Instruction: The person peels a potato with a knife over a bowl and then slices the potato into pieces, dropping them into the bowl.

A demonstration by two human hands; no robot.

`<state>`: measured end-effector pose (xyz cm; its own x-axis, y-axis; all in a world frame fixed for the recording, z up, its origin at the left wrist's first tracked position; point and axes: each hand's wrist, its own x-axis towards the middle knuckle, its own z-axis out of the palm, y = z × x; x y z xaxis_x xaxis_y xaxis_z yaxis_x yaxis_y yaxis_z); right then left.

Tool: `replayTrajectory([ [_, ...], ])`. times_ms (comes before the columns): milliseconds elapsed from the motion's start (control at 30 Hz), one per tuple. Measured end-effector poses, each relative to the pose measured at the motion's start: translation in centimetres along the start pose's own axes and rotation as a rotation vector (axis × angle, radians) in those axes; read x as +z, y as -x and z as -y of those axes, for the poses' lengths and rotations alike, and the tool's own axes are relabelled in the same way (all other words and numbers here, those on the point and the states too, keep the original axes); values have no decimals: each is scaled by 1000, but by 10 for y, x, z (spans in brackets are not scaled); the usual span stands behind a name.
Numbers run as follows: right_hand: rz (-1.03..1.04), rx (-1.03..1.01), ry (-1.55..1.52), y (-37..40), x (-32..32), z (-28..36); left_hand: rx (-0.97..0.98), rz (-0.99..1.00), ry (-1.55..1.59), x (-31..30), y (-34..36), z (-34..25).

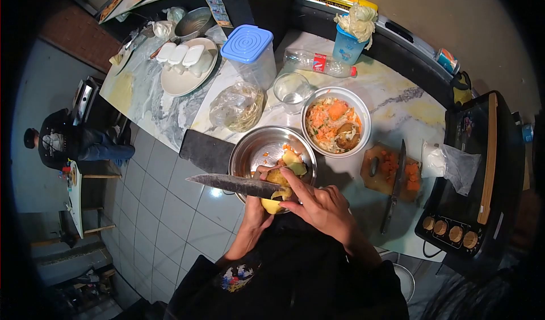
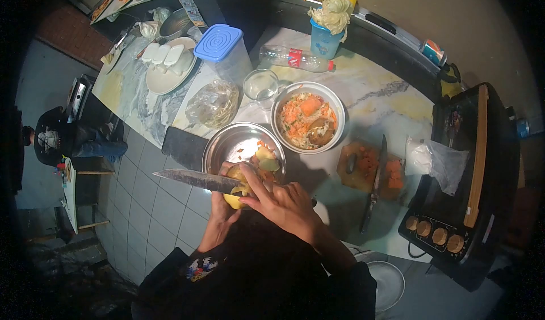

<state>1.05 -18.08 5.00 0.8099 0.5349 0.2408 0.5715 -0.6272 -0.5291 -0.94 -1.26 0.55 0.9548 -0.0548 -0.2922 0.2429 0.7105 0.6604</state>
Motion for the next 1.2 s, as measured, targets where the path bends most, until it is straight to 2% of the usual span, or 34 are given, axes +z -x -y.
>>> replayTrajectory([
  [233, -10, 42, -98, -6, -3, 3, 57, 34, -11, -5, 3, 5],
  [367, -19, 22, -51, -7, -4, 4, 53, 30, -21, -13, 5, 9],
  [633, -147, -31, -92, -9, 2, 2, 67, 49, 22, -9, 8, 9],
  [833, -30, 13, -31, -8, -4, 2, 97, 7, -23, -13, 8, 14],
  [1033, -113, 8, -145, -12, -3, 2, 64, -4, 55, -13, 8, 12],
  [1200, -78, 26, -89, -11, -4, 1, 43, -56, 39, -12, 8, 12],
])
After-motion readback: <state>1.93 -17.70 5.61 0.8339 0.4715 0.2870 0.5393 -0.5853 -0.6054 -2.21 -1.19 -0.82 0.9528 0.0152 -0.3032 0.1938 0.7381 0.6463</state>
